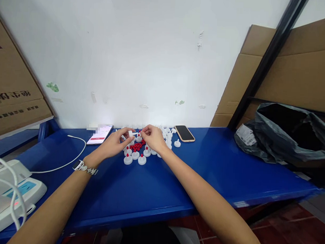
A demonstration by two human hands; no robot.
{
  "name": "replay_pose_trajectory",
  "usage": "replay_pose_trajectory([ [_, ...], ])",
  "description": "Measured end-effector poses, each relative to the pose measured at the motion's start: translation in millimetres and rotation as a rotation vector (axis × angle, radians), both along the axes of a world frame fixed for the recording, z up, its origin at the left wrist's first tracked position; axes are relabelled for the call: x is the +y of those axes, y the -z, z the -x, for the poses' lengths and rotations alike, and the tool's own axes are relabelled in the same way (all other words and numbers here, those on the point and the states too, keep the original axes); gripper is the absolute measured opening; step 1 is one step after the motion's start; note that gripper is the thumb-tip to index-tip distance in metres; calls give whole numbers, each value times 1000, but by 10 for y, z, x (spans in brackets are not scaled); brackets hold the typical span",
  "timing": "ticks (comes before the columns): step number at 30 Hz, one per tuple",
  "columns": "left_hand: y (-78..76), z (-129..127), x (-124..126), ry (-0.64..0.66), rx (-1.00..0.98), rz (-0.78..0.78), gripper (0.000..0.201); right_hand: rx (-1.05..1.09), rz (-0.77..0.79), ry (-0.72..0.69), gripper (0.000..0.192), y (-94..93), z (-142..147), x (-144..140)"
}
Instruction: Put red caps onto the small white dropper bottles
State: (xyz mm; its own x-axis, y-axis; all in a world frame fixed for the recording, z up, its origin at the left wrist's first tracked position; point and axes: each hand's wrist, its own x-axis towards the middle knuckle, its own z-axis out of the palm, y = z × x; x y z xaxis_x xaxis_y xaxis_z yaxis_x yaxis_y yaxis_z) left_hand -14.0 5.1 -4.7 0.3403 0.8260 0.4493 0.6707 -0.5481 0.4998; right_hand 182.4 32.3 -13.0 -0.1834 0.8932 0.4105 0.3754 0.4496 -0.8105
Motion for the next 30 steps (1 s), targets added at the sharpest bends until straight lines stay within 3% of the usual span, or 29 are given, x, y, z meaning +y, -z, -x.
replay_pose_trajectory([
  [3, -21, -31, -24, 2, -3, 3, 39, 309, 131, -35, 19, -6, 49, 6],
  [11, -58, -104, -70, 20, -47, -20, 39, 601, 244, -98, 25, 2, 138, -70],
  [19, -52, -125, -71, 48, -64, -46, 37, 665, 241, -86, 31, -14, 155, -91],
  [30, 27, -214, -64, 67, -114, -132, 34, 622, 87, -11, 29, -5, 195, -122],
])
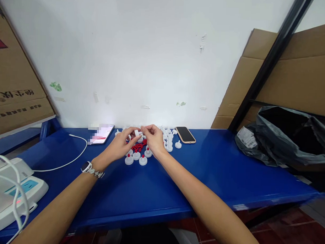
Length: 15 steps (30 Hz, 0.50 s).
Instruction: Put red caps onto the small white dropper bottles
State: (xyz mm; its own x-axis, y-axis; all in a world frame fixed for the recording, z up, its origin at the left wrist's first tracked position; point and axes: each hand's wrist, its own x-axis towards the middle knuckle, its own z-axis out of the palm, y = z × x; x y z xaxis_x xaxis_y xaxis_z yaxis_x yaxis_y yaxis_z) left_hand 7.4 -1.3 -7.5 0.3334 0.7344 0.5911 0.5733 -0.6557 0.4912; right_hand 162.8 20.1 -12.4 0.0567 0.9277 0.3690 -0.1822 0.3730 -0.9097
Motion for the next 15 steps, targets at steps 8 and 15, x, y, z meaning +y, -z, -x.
replay_pose_trajectory([
  [8, -53, 41, -25, -19, -9, 11, 33, 80, -5, -18, 31, 9, 0, 5],
  [15, -97, 28, -64, -25, -29, 41, 36, -31, -34, -17, 38, -29, 0, -35],
])
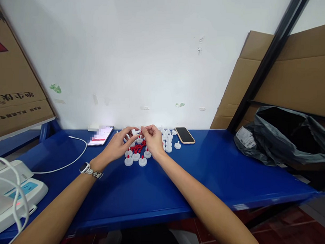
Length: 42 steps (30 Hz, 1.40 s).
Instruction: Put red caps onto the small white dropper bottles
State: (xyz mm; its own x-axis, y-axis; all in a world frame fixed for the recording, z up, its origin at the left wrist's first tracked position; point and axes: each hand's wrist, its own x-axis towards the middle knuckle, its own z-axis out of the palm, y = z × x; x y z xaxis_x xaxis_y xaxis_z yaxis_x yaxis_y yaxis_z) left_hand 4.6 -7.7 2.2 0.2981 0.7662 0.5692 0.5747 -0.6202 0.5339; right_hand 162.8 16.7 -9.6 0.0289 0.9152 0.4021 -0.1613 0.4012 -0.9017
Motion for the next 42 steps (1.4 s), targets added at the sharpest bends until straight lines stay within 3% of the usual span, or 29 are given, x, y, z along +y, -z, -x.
replay_pose_trajectory([
  [7, -36, 3, -32, 34, -13, 38, 39, -376, -160, -99, 48, -46, -151, -13],
  [18, -65, -16, -62, 102, -60, 65, 46, -487, -269, -48, 44, -119, -158, -96],
  [23, -7, 109, 38, 15, 8, 86, 48, -681, -320, 16, 36, -115, -280, -19],
  [29, 55, 267, 158, -101, 55, 38, 44, -962, -372, -132, 18, -65, -375, 28],
  [33, 70, 270, 177, -107, 92, 21, 46, -1093, -413, -129, 14, -57, -384, 15],
  [42, 92, 246, 170, -103, 108, 30, 47, -1065, -423, -117, 17, -66, -364, 18],
])
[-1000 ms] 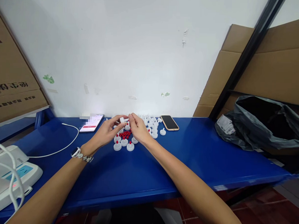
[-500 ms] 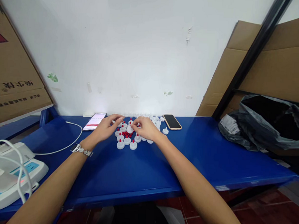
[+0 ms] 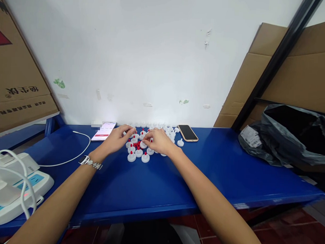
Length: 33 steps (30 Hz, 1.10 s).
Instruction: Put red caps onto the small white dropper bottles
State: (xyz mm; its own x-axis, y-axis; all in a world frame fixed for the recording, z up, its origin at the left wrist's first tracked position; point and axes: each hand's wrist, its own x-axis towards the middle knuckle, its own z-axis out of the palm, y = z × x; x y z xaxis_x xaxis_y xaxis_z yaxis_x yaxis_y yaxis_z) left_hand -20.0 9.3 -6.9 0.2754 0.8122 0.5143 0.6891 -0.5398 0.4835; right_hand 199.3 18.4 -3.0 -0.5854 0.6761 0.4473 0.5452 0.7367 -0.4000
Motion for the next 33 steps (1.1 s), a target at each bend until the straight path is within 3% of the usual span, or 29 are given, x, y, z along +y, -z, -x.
replay_pose_trajectory([
  [16, 20, 26, 51, -39, 40, -37, 40, -115, 32, 53, 10, 25, 11, -56],
  [20, 49, 113, 94, -133, 36, -55, 29, -43, 66, 81, 12, 24, 28, -13],
  [24, 63, 224, 107, -261, 56, 98, 20, 17, 60, 100, 20, -8, 126, 179],
  [27, 67, 262, 97, -134, 75, 275, 19, -25, 34, 149, 15, -56, 302, 420],
  [30, 61, 269, 88, 14, 65, 344, 25, -126, 46, 192, 17, -99, 541, 662],
  [33, 32, 284, 86, -8, 85, 324, 28, -269, 55, 180, 20, -111, 773, 824],
])
